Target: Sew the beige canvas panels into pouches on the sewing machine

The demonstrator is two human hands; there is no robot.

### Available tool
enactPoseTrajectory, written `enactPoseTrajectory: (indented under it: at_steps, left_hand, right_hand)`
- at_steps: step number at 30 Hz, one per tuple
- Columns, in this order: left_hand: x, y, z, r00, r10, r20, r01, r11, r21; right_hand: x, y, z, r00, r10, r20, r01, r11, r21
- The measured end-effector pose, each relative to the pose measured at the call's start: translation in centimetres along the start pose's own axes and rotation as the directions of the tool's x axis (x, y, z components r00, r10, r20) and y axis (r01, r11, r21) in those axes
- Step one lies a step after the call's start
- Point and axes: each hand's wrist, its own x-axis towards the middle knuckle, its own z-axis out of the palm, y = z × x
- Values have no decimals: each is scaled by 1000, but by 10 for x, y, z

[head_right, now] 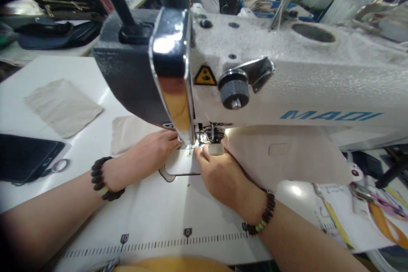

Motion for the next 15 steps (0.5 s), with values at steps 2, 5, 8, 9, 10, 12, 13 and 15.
enactPoseTrajectory:
  at_steps: [2, 5, 8, 9, 10, 12, 13, 15]
  left_hand:
    - [-1, 1, 0, 1000, 9, 3, -9, 1000, -4]
    - [-5, 5, 0, 1000, 12, 0, -12, 1000, 23]
    - [-10, 11, -1, 999, -54, -1, 54, 993, 109]
    - [-11, 12, -2, 996, -85, 13, 83, 988, 131]
    - [-12, 13, -2, 992, -122, 32, 116, 983, 143]
    - [-12, 11, -1, 978, -199, 58, 188, 971, 146]
    - [-11, 8, 1, 969, -242, 42, 234, 962, 142]
    - [-10, -1, 7, 943, -329, -47, 332, 934, 131]
  right_hand:
    - [0, 0, 0, 1000, 3, 2, -3, 1000, -2]
    - [-2, 0, 1, 1000, 12, -1, -12, 1000, -7]
    - [-3, 0, 2, 1000, 21, -9, -21, 1000, 5]
    - [-4, 1, 2, 1000, 23, -13, -23, 1000, 11]
    - [-4, 1, 3, 1000, 22, -18, -22, 1000, 17]
    - [-5, 2, 2, 999, 18, -42, -17, 999, 32]
    - [-5, 2, 2, 998, 13, -57, -11, 999, 43]
    - [-5, 2, 2, 995, -9, -97, 17, 997, 77]
